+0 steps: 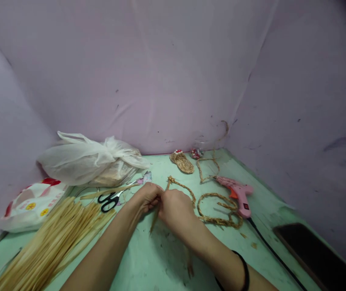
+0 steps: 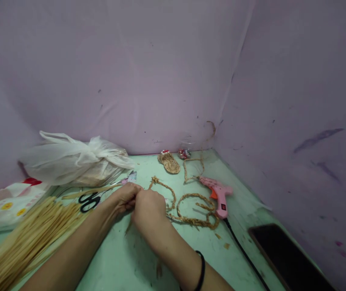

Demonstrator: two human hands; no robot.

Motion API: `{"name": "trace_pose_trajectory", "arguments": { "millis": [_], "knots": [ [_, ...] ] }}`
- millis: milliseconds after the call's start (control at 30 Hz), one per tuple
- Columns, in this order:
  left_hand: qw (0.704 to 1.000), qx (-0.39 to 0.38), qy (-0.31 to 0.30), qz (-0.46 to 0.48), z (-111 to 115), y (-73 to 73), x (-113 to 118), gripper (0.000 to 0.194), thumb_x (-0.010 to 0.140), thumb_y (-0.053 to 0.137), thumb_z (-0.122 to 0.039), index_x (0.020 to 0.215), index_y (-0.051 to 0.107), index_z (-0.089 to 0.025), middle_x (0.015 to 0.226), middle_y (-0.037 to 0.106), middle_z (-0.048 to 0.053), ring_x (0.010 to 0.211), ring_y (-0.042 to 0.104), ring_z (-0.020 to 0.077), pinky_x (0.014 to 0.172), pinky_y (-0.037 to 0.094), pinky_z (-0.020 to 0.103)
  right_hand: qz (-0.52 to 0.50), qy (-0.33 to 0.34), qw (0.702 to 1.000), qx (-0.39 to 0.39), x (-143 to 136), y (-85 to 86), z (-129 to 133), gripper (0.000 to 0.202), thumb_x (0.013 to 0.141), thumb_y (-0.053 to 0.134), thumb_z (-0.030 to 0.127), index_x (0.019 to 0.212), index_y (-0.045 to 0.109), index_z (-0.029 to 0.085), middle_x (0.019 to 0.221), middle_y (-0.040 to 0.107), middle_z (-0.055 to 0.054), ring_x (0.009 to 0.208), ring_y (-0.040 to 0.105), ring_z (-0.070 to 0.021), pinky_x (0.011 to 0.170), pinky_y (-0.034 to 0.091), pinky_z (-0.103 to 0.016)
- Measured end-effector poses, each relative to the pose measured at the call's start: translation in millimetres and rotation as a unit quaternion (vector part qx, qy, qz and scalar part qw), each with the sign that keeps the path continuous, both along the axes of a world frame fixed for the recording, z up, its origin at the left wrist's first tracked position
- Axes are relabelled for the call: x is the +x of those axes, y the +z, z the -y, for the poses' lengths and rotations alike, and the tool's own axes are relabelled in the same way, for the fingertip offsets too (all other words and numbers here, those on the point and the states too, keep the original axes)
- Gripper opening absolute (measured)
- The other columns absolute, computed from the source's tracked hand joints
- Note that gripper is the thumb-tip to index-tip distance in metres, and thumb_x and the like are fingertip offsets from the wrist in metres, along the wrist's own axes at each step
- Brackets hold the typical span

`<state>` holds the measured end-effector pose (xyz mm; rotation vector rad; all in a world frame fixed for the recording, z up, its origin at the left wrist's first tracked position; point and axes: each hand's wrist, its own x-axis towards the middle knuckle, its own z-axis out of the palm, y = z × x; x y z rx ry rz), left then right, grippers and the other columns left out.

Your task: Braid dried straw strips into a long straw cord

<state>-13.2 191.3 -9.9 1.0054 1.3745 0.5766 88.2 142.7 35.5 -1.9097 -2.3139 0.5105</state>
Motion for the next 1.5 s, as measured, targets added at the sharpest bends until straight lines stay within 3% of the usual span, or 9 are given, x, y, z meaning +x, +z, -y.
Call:
{"name": "trace_pose_trajectory", "arguments": {
  "millis": [167,300,467,600,800,967,1267,1400,1500],
  "knots": [
    [0.996,-0.018,-0.064,0.055,-4,4.3,-11,0.018,0.048,0.052,-0.020,0.046,0.034,-0.017,0.033,0.024,-0.010,0.029,0.013,0.0002,0.033,0.002,0.018,-0.233,-0.035,0.971,-0.032,35,-12.8,-33,0.014,0.068,0.052,0.021,0.066,0.064,0.015,0.060,0.063,-0.005,0.057,0.057,-0.0128,0.050,0.037,-0.019],
    [0.991,-0.037,-0.084,0.100,-7,3.7,-16,0.021,0.049,0.055,-0.025,0.049,0.036,-0.017,0.035,0.023,-0.011,0.030,0.011,-0.0003,0.034,0.001,0.018,-0.414,-0.148,0.889,-0.129,47,-22.7,-52,0.005,0.068,0.051,0.015,0.068,0.056,0.013,0.058,0.059,-0.002,0.048,0.052,-0.0090,0.049,0.041,-0.020],
    [0.989,-0.044,-0.090,0.111,-7,1.8,-15,0.020,0.048,0.056,-0.026,0.052,0.039,-0.017,0.035,0.023,-0.011,0.029,0.011,-0.0003,0.034,0.001,0.018,-0.544,-0.129,0.766,-0.319,34,-20.6,-41,0.009,0.071,0.044,0.006,0.066,0.046,0.014,0.053,0.053,-0.001,0.048,0.053,-0.0096,0.051,0.045,-0.022],
    [0.991,-0.022,-0.088,0.094,-6,0.2,-14,0.018,0.049,0.056,-0.026,0.053,0.042,-0.016,0.035,0.025,-0.011,0.029,0.013,0.0004,0.033,0.003,0.018,-0.561,-0.128,0.709,-0.407,31,-23.1,-39,0.014,0.074,0.036,0.007,0.069,0.048,0.011,0.055,0.053,-0.004,0.048,0.054,-0.0111,0.051,0.047,-0.025],
    [0.992,0.034,-0.122,-0.005,-4,1.6,-12,0.009,0.052,0.049,-0.022,0.056,0.051,-0.014,0.034,0.029,-0.008,0.029,0.017,0.0029,0.032,0.007,0.019,-0.499,-0.138,0.795,-0.316,30,-35.7,-43,0.014,0.063,0.042,0.005,0.052,0.047,0.011,0.040,0.041,0.003,0.031,0.024,-0.0016,0.030,0.015,-0.014],
    [0.982,0.102,-0.114,-0.106,0,12.3,-6,0.005,0.048,0.045,-0.013,0.048,0.050,-0.013,0.034,0.032,-0.006,0.032,0.023,0.0038,0.035,0.015,0.019,-0.458,-0.119,0.856,-0.209,30,-49.9,-46,0.008,0.056,0.049,0.011,0.049,0.052,0.012,0.036,0.040,0.005,0.030,0.022,-0.0026,0.031,0.013,-0.018],
    [0.912,0.178,-0.100,-0.356,12,31.0,4,0.003,0.050,0.054,-0.016,0.048,0.057,-0.014,0.039,0.041,-0.001,0.044,0.042,0.0113,0.043,0.025,0.020,-0.478,-0.127,0.841,-0.218,29,-47.7,-44,0.008,0.054,0.047,0.009,0.050,0.054,0.011,0.036,0.045,0.005,0.030,0.021,-0.0024,0.033,0.014,-0.019],
    [0.875,0.237,-0.049,-0.418,31,25.0,27,0.006,0.052,0.059,-0.018,0.057,0.061,-0.015,0.052,0.051,0.006,0.061,0.053,0.0192,0.055,0.033,0.024,-0.504,-0.171,0.814,-0.234,26,-48.5,-41,0.008,0.052,0.048,0.008,0.047,0.048,0.014,0.031,0.032,0.008,0.030,0.024,-0.0037,0.033,0.017,-0.019],
    [0.856,0.272,-0.062,-0.435,45,17.9,40,0.012,0.059,0.058,-0.023,0.066,0.063,-0.014,0.060,0.055,0.010,0.069,0.055,0.0237,0.063,0.036,0.029,-0.512,-0.186,0.804,-0.239,25,-48.2,-40,0.008,0.051,0.046,0.007,0.051,0.050,0.014,0.033,0.037,0.007,0.032,0.030,-0.0049,0.034,0.022,-0.018]
  ]
}}
